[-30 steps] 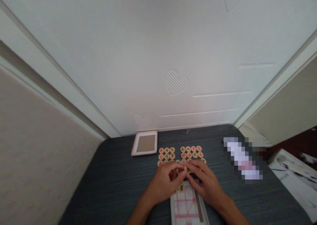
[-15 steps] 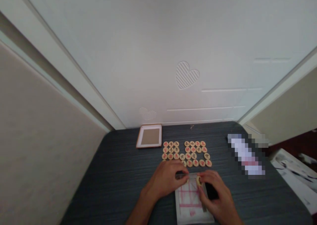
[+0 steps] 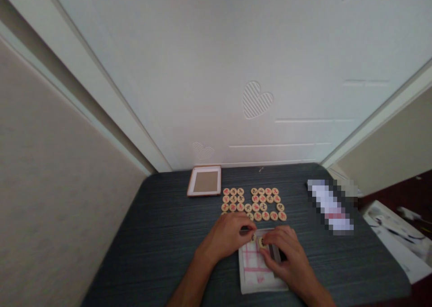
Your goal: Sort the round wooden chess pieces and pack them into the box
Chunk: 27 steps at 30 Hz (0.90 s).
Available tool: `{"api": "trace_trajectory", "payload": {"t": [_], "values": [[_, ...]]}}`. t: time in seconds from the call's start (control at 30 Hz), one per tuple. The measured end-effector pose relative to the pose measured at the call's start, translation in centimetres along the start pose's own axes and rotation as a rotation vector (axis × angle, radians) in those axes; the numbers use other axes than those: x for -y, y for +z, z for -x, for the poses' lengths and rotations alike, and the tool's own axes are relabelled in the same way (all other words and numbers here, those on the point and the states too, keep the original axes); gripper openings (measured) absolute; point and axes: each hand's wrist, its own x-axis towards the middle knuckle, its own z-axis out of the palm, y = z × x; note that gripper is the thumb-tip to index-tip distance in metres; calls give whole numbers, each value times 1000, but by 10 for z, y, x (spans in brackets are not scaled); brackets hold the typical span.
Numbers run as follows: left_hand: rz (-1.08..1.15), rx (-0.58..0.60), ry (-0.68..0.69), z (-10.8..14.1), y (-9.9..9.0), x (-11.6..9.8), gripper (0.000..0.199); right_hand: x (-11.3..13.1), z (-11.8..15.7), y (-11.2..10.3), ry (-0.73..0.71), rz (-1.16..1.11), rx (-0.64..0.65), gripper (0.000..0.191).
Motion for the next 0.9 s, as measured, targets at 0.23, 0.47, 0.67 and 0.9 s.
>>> {"api": "trace_trajectory", "payload": {"t": [0.23, 0.47, 0.67, 0.9], "values": [[-40, 40, -20, -2, 1, 0, 21, 8, -4, 3, 41, 162, 68, 15], [-49, 40, -13, -1, 3, 1, 20, 9, -1, 4, 49, 156, 53, 17], [-71, 74, -25, -2, 5, 4, 17, 11, -1, 3, 77, 149, 36, 19], [-83, 97, -27, -3, 3, 3, 17, 12, -2, 6, 91, 184, 32, 16]]}}
